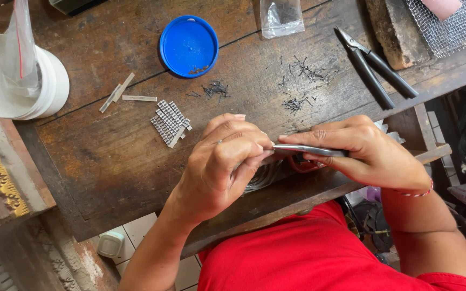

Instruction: Refining and shaping small metal jewelry components using pliers on a wooden workbench.

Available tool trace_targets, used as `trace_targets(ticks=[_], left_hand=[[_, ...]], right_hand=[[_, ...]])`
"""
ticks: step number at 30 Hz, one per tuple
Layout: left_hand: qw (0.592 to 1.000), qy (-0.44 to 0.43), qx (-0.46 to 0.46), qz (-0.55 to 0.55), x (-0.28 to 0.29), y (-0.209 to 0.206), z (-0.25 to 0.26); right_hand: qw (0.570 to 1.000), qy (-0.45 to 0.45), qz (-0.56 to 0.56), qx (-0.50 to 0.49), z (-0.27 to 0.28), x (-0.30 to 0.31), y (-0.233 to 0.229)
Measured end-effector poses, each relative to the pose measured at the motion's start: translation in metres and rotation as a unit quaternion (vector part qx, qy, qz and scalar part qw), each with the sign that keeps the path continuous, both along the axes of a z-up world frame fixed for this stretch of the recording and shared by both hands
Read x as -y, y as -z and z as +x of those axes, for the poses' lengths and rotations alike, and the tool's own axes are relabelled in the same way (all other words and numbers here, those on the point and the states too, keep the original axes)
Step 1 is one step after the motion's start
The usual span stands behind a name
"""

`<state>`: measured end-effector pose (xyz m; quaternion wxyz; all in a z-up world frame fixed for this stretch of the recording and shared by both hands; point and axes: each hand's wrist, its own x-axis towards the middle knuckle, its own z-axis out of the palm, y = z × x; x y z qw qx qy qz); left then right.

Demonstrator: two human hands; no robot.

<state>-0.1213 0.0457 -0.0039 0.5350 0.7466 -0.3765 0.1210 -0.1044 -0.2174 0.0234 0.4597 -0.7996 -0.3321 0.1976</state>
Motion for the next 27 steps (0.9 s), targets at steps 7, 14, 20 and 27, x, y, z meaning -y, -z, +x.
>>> trace_targets(ticks=[7,14,20,27], left_hand=[[0.988,-0.069,-0.129,-0.047,0.005,-0.005,-0.006],[0.983,-0.101,-0.152,0.007,0.005,-0.001,-0.010],[0.983,-0.125,-0.125,0.043,0.004,-0.006,0.000],[0.936,-0.174,0.097,0.288,-0.020,-0.014,0.040]], right_hand=[[0.957,0.096,-0.136,0.238,-0.019,-0.001,0.015],[0.955,0.060,-0.156,0.244,-0.019,-0.004,0.018],[0.920,0.104,-0.172,0.336,-0.020,-0.010,0.025],[0.900,0.218,-0.143,0.350,-0.014,0.009,0.039]])
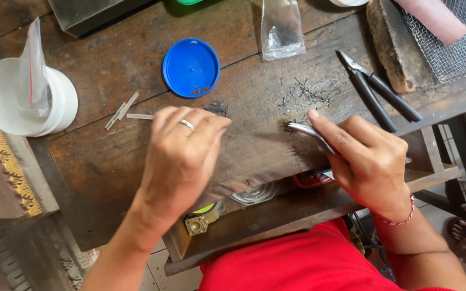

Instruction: Refining and shaping small metal jewelry components using pliers on a wooden workbench.

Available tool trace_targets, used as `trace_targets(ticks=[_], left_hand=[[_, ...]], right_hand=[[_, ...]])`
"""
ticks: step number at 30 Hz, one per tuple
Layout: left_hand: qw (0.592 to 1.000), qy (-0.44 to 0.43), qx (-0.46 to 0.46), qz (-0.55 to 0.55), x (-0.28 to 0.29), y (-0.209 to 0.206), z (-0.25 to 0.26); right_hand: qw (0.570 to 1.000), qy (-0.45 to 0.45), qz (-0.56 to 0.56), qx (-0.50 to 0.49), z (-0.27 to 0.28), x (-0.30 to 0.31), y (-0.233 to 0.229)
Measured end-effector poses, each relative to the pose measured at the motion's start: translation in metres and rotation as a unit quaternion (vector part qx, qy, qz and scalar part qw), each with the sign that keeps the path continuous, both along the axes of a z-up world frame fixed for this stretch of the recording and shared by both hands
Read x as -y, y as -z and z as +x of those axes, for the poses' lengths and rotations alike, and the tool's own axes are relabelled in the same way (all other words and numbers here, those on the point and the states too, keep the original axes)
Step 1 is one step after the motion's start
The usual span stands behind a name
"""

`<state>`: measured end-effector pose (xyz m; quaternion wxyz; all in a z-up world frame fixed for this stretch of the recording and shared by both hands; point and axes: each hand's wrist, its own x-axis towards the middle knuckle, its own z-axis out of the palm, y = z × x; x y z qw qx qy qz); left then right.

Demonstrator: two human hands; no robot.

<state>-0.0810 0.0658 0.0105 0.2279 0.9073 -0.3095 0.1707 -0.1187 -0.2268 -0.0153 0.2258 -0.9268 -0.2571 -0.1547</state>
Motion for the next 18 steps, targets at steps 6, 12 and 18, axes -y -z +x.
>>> trace_targets(ticks=[6,12,18], left_hand=[[0.997,-0.013,-0.036,0.071,0.002,-0.006,0.024],[0.995,0.055,-0.031,0.074,0.035,0.001,0.062],[0.988,0.066,0.068,0.126,0.058,0.008,0.073]], right_hand=[[0.999,0.008,0.048,-0.005,-0.001,0.011,0.011],[0.998,-0.007,0.057,-0.006,0.002,0.011,0.008],[0.997,-0.022,0.072,-0.029,0.004,0.013,0.003]])
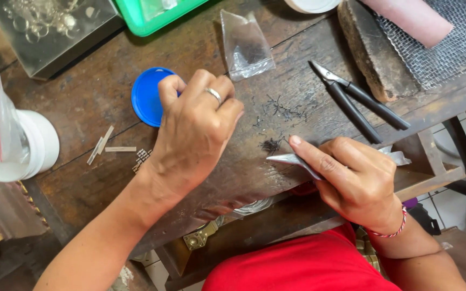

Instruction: Refining and shaping small metal jewelry components using pliers on a wooden workbench.

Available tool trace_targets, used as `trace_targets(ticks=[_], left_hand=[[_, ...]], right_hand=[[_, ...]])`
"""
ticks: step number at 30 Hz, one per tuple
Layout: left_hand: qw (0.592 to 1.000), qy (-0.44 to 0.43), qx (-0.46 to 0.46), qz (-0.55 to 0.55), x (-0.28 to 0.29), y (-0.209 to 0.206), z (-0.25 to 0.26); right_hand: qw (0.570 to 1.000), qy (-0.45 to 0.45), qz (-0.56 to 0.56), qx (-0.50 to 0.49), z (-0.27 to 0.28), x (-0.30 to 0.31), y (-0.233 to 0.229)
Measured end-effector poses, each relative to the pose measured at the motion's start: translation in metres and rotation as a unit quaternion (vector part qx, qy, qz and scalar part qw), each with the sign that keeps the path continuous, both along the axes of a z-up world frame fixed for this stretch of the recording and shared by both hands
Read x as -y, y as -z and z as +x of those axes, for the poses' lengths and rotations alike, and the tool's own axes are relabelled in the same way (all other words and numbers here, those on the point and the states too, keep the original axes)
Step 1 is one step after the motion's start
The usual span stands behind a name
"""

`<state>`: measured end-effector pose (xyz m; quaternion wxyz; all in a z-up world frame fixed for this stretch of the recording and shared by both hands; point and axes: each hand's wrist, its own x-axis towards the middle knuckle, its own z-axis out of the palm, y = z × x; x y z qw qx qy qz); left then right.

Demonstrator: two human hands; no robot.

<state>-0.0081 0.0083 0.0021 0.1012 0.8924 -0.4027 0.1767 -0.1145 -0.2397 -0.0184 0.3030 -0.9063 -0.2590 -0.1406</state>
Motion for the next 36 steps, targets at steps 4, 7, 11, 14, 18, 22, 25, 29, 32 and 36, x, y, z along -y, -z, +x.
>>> trace_targets(ticks=[4,7,11,14,18,22,25,29,32,36], left_hand=[[0.993,0.013,0.108,0.049,0.011,0.007,-0.004],[0.983,-0.001,0.160,0.090,0.011,0.005,-0.005],[1.000,0.010,0.000,-0.026,0.004,-0.021,-0.017],[0.964,0.026,-0.188,-0.188,0.002,-0.043,-0.042],[0.854,0.008,-0.347,-0.388,0.001,-0.052,-0.081],[0.755,0.022,-0.406,-0.514,0.002,-0.034,-0.108],[0.703,0.048,-0.428,-0.565,0.002,-0.024,-0.117],[0.684,0.065,-0.432,-0.583,-0.001,-0.019,-0.121],[0.703,0.070,-0.419,-0.570,-0.006,-0.016,-0.121],[0.710,0.071,-0.426,-0.556,-0.009,-0.015,-0.122]], right_hand=[[1.000,-0.002,-0.004,0.002,0.002,0.000,-0.001],[1.000,-0.011,-0.013,0.012,0.002,0.000,0.000],[1.000,-0.003,-0.012,-0.002,-0.002,0.003,0.004],[1.000,0.012,0.014,-0.023,-0.004,0.003,-0.001],[0.965,-0.078,0.174,-0.182,-0.005,-0.004,-0.017],[0.920,-0.121,0.240,-0.283,-0.013,-0.016,-0.026],[0.899,-0.147,0.247,-0.330,-0.021,-0.021,-0.022],[0.846,-0.150,0.297,-0.417,-0.028,-0.029,-0.028],[0.811,-0.156,0.322,-0.462,-0.032,-0.032,-0.027],[0.756,-0.153,0.365,-0.521,-0.036,-0.030,-0.016]])
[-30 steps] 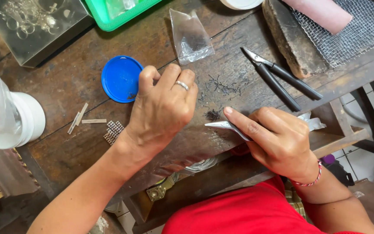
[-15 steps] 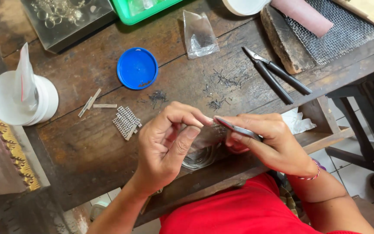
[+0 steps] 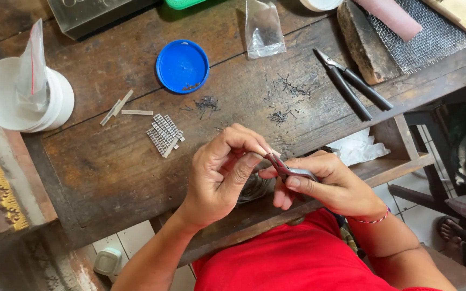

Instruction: Refining and shaping small metal jewelry components using pliers on a wooden workbench.

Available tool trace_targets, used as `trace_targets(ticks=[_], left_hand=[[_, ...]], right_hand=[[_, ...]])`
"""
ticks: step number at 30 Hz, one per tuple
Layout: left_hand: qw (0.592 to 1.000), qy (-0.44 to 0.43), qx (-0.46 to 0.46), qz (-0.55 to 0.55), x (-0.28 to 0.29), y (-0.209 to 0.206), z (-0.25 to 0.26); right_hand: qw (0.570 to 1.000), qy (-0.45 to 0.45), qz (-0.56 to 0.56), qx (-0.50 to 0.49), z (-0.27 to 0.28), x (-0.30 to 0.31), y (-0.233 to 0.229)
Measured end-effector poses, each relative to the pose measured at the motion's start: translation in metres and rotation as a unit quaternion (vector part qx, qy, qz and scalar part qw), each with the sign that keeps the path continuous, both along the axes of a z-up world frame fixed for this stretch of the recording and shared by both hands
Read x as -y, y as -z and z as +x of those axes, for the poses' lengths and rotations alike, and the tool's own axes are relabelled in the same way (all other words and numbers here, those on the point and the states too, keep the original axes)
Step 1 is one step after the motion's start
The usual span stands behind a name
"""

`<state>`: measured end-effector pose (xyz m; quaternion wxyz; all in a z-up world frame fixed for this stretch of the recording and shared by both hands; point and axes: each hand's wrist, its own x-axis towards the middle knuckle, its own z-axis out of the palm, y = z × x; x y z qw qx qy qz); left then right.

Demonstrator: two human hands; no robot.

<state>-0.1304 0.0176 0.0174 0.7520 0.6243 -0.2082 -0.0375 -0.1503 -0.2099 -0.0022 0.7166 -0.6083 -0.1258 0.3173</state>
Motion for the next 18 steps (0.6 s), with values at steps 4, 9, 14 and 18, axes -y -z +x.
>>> trace_targets(ticks=[4,9,14,18], left_hand=[[1.000,0.005,-0.003,-0.007,-0.0022,0.0021,-0.0009],[1.000,0.009,-0.001,-0.016,-0.0049,0.0035,0.0017],[1.000,0.014,0.008,0.008,-0.0070,0.0054,0.0023],[1.000,0.021,-0.001,0.000,-0.0082,0.0078,0.0024]], right_hand=[[1.000,-0.012,0.006,-0.001,0.0012,-0.0023,-0.0012],[1.000,-0.018,-0.012,-0.006,0.0025,-0.0036,0.0003],[0.999,-0.031,-0.008,0.022,0.0061,-0.0038,-0.0031],[0.998,-0.042,-0.005,0.035,0.0066,-0.0030,-0.0021]])
